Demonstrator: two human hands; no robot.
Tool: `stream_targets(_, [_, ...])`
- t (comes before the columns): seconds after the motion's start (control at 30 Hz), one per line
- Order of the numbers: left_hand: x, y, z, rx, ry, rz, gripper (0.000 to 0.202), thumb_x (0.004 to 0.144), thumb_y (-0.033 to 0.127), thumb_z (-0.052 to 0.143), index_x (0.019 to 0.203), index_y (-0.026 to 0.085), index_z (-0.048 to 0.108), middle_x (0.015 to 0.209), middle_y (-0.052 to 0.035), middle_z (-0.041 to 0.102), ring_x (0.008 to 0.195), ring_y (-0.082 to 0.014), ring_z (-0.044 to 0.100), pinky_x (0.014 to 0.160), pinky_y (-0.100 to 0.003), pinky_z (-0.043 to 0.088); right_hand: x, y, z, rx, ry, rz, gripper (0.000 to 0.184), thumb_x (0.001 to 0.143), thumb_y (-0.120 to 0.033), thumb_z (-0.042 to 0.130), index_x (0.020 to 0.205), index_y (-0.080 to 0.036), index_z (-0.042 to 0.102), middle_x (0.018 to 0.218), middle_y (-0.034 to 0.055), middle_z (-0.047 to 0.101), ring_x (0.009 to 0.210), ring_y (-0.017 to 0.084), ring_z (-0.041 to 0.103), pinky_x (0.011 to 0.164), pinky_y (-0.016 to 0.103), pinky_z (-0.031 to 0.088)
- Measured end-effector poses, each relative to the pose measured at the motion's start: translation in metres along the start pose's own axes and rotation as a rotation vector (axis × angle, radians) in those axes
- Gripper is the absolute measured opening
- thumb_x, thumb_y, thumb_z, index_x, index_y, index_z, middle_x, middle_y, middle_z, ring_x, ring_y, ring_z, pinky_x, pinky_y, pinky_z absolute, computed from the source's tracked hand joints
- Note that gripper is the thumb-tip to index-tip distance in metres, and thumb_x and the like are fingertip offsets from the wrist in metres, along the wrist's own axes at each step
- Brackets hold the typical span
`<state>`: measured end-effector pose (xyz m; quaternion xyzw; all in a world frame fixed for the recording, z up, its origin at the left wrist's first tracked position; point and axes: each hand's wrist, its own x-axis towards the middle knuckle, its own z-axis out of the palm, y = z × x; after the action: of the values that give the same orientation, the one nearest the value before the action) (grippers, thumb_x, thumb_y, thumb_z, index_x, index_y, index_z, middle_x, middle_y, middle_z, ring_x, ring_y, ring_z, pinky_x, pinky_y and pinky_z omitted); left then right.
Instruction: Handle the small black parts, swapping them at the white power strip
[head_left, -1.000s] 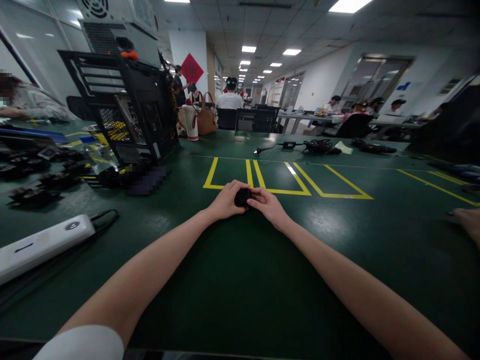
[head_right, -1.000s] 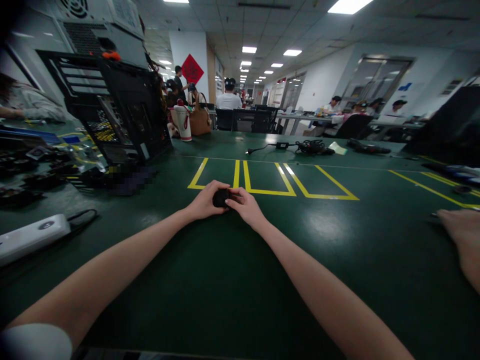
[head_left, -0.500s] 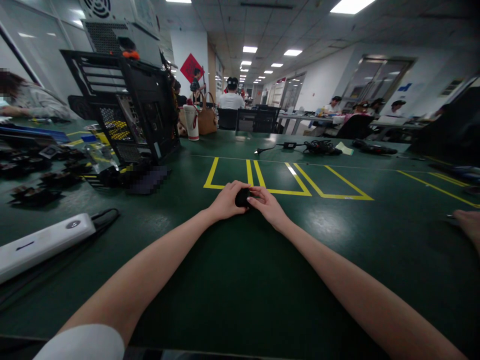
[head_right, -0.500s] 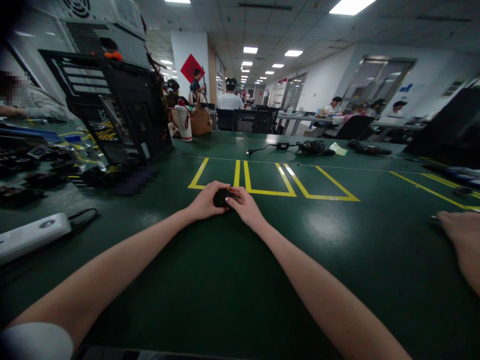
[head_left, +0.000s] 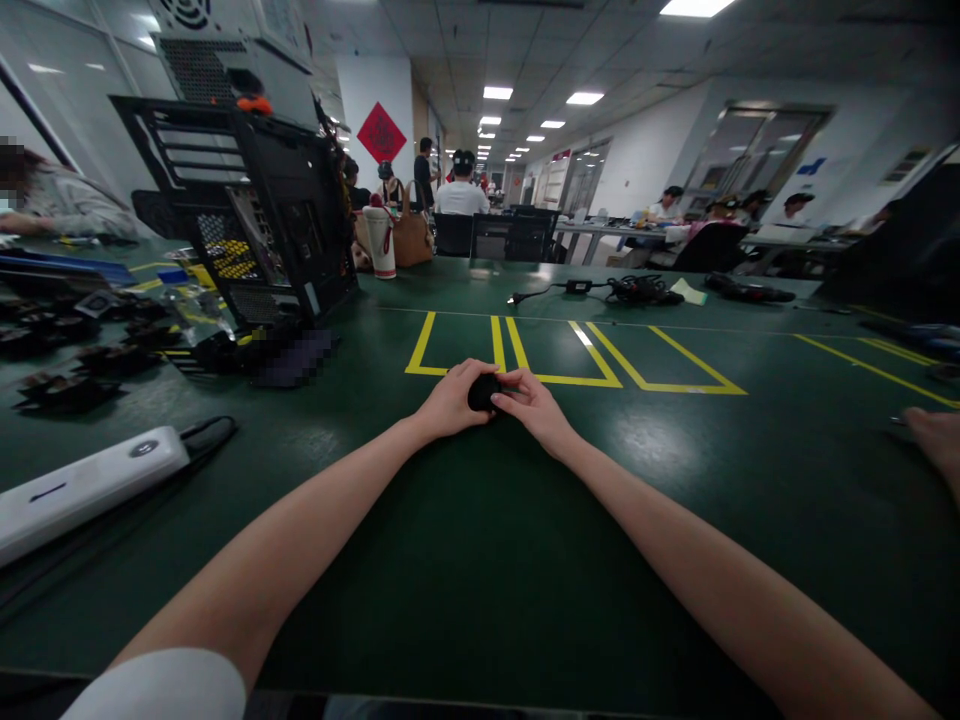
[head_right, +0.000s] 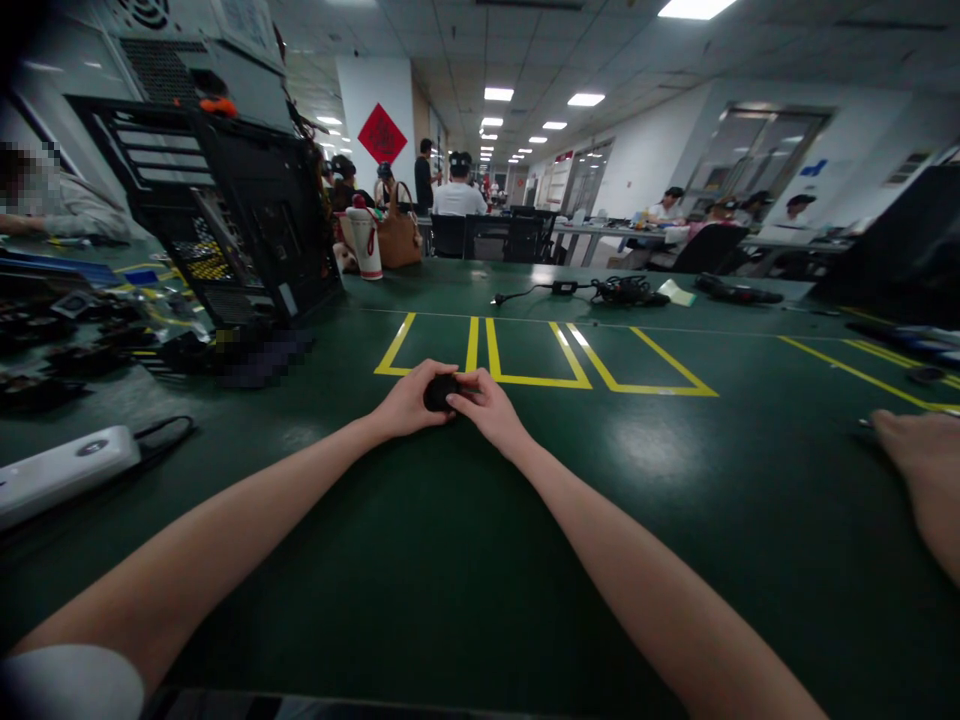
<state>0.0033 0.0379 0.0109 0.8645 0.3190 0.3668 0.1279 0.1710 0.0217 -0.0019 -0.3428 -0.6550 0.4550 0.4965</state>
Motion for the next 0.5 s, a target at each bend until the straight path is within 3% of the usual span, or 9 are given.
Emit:
stream_targets(0.27, [0.0007,0.0008,0.0007,0.013,0.012,-0.005,0.058,0.061,0.019,0.065,0.113,0.023,0.040,0.106,-0.0045,0.049,0.098,-0.0221,0.049,0.082,-0.039,0.042,0.0033,0.0056,0.0002,-0.175,-0.007,-0.022,0.030,0.077,-0.027,0.051,0.106,-0.024,0.047,0.108,0.0039,0.051,0.103,0.018,0.050,0.090,0.039,0.042])
stream_targets(0.5, [-0.0005,0.0033,-0.0017,0.005,0.003,-0.002,0.056,0.061,0.018,0.064,0.111,0.023,0.041,0.105,-0.0047,0.048,0.097,-0.0220,0.049,0.081,-0.039,0.042,0.0015,0.0032,-0.0003,-0.095,-0.010,0.004,0.024,0.073,-0.030,0.056,0.095,-0.023,0.049,0.102,0.0023,0.052,0.097,0.017,0.054,0.086,0.037,0.045])
